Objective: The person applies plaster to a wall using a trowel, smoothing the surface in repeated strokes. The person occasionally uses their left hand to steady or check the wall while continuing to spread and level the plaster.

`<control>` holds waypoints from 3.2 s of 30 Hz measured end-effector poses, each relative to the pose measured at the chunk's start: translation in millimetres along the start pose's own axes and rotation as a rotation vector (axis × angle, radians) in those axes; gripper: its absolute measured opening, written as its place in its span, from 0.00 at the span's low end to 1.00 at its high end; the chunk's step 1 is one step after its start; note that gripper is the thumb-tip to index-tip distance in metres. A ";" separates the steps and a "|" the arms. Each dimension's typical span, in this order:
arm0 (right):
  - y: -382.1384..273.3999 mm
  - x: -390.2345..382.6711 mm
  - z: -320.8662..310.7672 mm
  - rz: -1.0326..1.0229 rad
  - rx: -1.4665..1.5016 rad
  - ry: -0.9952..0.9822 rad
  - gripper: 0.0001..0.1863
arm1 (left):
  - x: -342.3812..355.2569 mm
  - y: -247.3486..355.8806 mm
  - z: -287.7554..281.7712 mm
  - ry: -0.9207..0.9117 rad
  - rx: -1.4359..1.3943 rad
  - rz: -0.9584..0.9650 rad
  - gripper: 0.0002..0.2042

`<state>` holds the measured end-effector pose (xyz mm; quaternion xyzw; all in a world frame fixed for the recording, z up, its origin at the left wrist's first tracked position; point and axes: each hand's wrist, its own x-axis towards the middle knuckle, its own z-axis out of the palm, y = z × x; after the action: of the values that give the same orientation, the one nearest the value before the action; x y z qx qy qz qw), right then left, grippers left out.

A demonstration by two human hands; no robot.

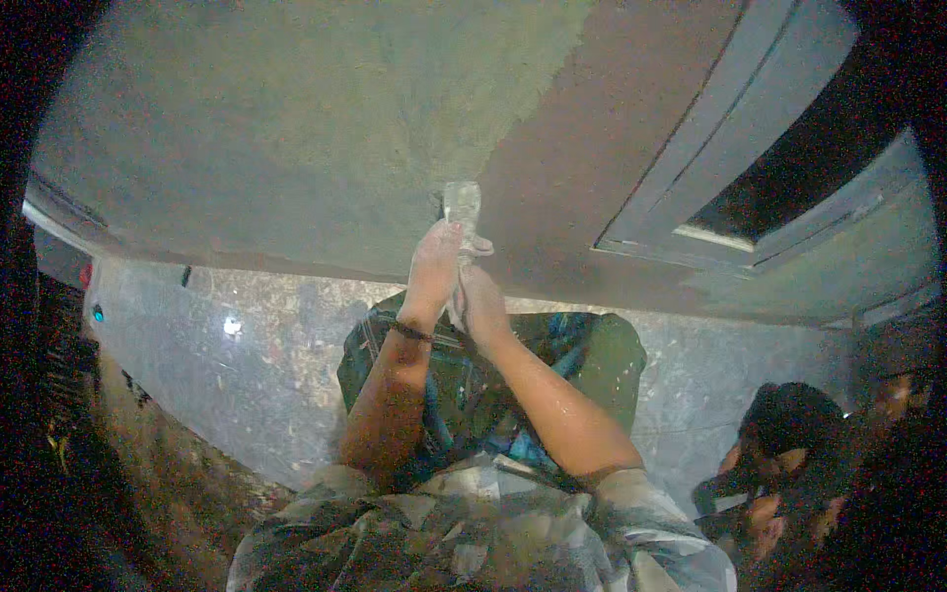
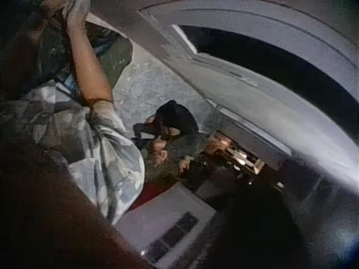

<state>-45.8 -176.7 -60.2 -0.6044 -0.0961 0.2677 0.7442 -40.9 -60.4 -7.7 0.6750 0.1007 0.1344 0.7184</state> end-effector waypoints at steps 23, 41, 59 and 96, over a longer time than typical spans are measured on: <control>40.3 25.7 74.3 -0.094 -0.476 0.260 0.17 | 18.8 -26.1 -26.6 0.063 0.315 -0.059 0.21; 58.8 43.8 50.4 -0.536 -0.471 0.206 0.17 | 30.0 8.7 -10.9 0.007 0.301 0.042 0.15; 29.6 34.7 67.1 -0.389 -0.044 0.187 0.22 | 27.8 9.0 -13.8 0.003 0.401 -0.010 0.20; 55.8 58.1 69.8 -0.533 0.028 0.293 0.23 | 28.6 22.7 -7.6 -0.018 0.809 0.472 0.22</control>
<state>-45.4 -80.6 -106.3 -0.5796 -0.1393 -0.0259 0.8025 -17.7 -42.7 15.5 0.9064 -0.0175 0.2382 0.3484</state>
